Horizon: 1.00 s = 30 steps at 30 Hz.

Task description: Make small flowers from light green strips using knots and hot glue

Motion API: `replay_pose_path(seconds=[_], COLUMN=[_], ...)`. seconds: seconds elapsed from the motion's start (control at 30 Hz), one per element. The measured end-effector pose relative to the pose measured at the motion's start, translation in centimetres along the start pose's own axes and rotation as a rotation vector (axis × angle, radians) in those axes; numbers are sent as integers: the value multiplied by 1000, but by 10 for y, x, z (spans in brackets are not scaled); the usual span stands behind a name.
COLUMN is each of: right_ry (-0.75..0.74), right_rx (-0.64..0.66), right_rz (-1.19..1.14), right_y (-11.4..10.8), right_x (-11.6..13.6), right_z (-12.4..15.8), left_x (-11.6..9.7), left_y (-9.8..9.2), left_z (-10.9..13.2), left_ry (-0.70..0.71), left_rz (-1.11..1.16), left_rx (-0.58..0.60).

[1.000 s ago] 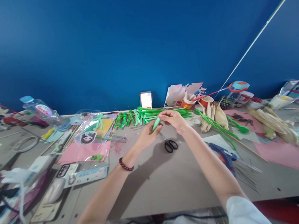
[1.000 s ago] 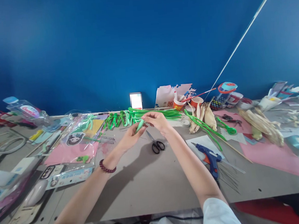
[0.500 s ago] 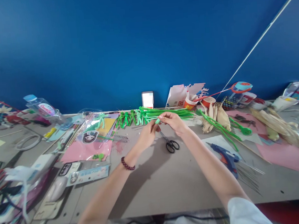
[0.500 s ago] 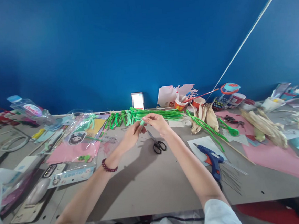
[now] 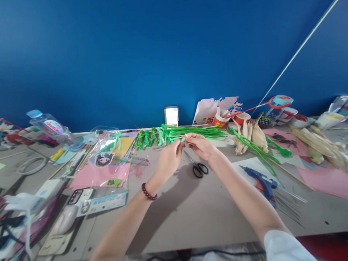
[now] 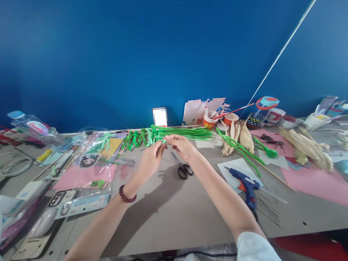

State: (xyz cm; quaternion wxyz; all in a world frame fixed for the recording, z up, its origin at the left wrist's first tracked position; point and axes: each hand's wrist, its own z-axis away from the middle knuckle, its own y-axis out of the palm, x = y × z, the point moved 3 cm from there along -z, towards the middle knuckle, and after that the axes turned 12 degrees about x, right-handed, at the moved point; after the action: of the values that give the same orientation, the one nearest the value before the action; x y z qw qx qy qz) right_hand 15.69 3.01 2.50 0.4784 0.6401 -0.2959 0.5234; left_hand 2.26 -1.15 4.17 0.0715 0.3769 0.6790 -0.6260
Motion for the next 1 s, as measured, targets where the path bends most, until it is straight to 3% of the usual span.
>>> replay_pose_path(seconds=[0.1,0.27,0.63,0.77,1.0], right_ry=[-19,-93,-189,-167,-55], right_rx=[-12,-69,-126,-137,-53], right_rz=[56,379,701,617,233], right_y=[2,1,0,1,0], right_x=[2,13,6,5,-1], right_z=[1,6,0,1,-1], left_x=[-2,1,3,6,6], left_y=[-3,-4,2,7,6], left_z=[2,1,0,0,1], left_ry=[-26,-54,17,-45,3], left_rz=[-155,-334,-436,-441,-439], left_rx=[-21,-6,-44,-17,-33])
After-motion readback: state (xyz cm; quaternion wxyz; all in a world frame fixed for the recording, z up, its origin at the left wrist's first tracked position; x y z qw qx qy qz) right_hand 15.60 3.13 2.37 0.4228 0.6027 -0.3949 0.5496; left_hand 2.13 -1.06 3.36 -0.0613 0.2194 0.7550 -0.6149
